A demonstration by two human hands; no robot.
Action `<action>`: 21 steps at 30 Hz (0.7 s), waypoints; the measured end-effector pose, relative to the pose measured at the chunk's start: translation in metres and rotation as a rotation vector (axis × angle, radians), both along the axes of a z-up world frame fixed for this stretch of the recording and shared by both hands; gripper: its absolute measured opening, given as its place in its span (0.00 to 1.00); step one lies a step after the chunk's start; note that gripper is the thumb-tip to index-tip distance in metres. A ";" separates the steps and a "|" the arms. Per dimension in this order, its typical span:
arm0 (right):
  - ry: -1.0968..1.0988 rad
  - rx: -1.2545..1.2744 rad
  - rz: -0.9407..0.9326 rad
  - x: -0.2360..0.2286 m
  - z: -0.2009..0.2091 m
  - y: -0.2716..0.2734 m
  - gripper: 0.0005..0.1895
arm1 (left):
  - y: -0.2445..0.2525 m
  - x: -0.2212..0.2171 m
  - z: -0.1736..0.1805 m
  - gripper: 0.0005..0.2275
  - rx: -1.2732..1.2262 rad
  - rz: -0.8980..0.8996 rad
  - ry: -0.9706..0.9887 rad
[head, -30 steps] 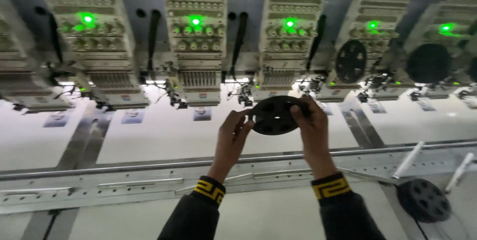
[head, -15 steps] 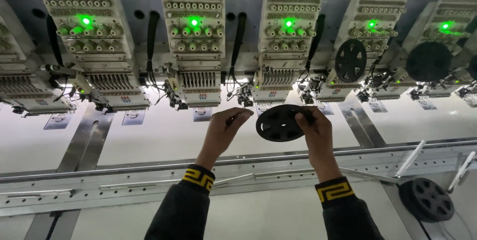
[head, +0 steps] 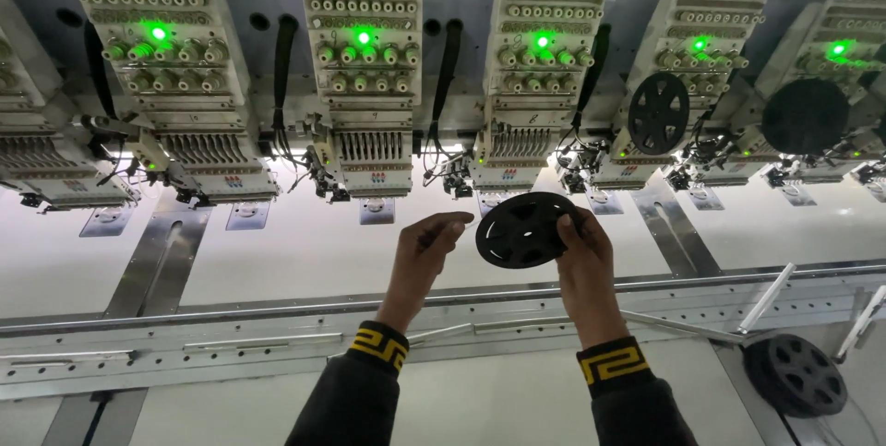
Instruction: Threading and setting up an industrial multi-head embroidery machine by mounting reels and feeding thread.
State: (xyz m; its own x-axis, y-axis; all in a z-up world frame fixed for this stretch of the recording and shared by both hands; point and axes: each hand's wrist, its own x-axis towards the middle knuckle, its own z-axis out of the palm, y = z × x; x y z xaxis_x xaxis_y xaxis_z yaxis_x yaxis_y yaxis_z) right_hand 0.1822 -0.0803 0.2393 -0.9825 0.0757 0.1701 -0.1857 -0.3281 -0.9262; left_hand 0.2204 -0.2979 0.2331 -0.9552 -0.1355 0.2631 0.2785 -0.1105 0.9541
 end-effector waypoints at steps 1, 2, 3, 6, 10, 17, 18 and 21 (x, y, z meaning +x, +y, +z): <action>0.001 -0.001 0.000 0.004 0.003 -0.003 0.09 | 0.004 -0.003 -0.006 0.09 -0.001 0.000 0.001; -0.056 -0.086 0.008 0.007 0.007 -0.007 0.07 | 0.007 -0.006 -0.013 0.10 0.037 0.018 -0.009; -0.113 -0.173 0.017 0.011 0.010 -0.011 0.05 | 0.010 -0.008 -0.019 0.10 0.074 0.038 -0.020; -0.176 -0.303 0.014 0.011 -0.002 -0.018 0.03 | 0.018 0.001 -0.008 0.11 0.138 0.088 -0.049; -0.222 -0.410 0.054 0.028 0.024 -0.037 0.03 | 0.022 0.003 -0.012 0.13 0.195 0.057 -0.066; -0.323 -0.648 0.112 0.023 0.012 -0.039 0.07 | 0.029 0.011 -0.016 0.13 0.287 -0.046 -0.146; -0.342 -0.725 0.113 0.021 0.007 -0.039 0.09 | 0.030 0.012 -0.016 0.14 0.292 -0.061 -0.148; -0.407 -0.894 0.095 -0.013 -0.060 -0.029 0.12 | 0.038 0.009 -0.032 0.14 0.304 -0.070 -0.165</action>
